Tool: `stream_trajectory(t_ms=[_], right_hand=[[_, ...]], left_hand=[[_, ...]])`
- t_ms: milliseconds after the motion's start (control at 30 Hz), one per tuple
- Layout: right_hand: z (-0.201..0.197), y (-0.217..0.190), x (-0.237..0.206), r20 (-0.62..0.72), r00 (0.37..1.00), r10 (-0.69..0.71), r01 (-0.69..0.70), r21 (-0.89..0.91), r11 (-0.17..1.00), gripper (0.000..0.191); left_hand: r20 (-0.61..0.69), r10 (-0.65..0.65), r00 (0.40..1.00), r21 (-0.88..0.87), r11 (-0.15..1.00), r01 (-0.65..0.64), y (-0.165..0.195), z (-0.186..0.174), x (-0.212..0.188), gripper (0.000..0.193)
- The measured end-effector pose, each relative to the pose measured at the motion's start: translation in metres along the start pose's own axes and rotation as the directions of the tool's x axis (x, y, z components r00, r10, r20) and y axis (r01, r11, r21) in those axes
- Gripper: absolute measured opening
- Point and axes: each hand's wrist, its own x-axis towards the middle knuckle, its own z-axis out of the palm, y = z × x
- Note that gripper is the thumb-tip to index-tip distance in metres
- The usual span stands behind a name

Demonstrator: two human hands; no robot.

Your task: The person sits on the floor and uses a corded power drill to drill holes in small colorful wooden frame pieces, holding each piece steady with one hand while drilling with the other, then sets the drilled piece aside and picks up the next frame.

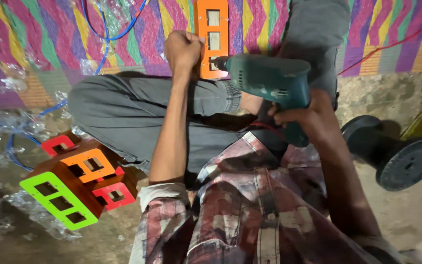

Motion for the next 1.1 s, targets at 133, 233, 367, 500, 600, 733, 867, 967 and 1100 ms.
stream_trajectory(t_ms=[133, 233, 367, 500, 600, 733, 867, 967, 1100], right_hand=[[0.011, -0.004, 0.001, 0.003, 1.0, 0.004, -0.004, -0.083, 0.997, 0.021], [0.015, -0.006, 0.005, 0.003, 1.0, 0.017, -0.017, -0.153, 0.988, 0.02], [0.018, -0.006, 0.008, -0.02, 0.997, 0.073, -0.075, -0.194, 0.978, 0.021], [0.022, -0.006, 0.01, -0.012, 0.997, 0.074, -0.075, -0.196, 0.978, 0.024], [0.025, -0.008, 0.01, 0.065, 0.998, -0.021, 0.027, -0.095, 0.995, 0.024], [0.026, -0.01, 0.009, 0.068, 0.997, -0.035, 0.043, -0.129, 0.991, 0.022], [0.025, -0.009, 0.011, 0.064, 0.998, -0.002, 0.012, -0.162, 0.987, 0.021], [0.025, -0.008, 0.013, 0.071, 0.997, -0.003, 0.015, -0.165, 0.986, 0.021], [0.025, -0.009, 0.013, 0.055, 0.998, 0.014, -0.006, -0.153, 0.988, 0.023]], left_hand=[[0.044, -0.052, 0.998, -0.024, 0.998, 0.053, -0.003, -0.003, 0.001, 0.014], [-0.011, -0.011, 1.0, 0.015, 1.0, 0.011, -0.006, -0.004, 0.004, 0.016], [-0.069, 0.046, 0.997, 0.049, 0.998, -0.043, -0.011, -0.003, 0.008, 0.02], [-0.031, 0.04, 0.999, 0.005, 0.999, -0.039, -0.013, -0.004, 0.009, 0.022], [0.024, -0.01, 1.0, -0.029, 1.0, 0.011, -0.012, -0.006, 0.009, 0.022], [0.055, -0.02, 0.998, -0.043, 0.999, 0.022, -0.01, -0.008, 0.009, 0.025], [0.027, 0.007, 1.0, -0.047, 0.999, -0.006, -0.012, -0.007, 0.01, 0.022], [0.029, 0.003, 1.0, -0.044, 0.999, -0.001, -0.014, -0.005, 0.012, 0.021], [0.015, 0.006, 1.0, -0.058, 0.998, -0.005, -0.015, -0.003, 0.013, 0.02]])
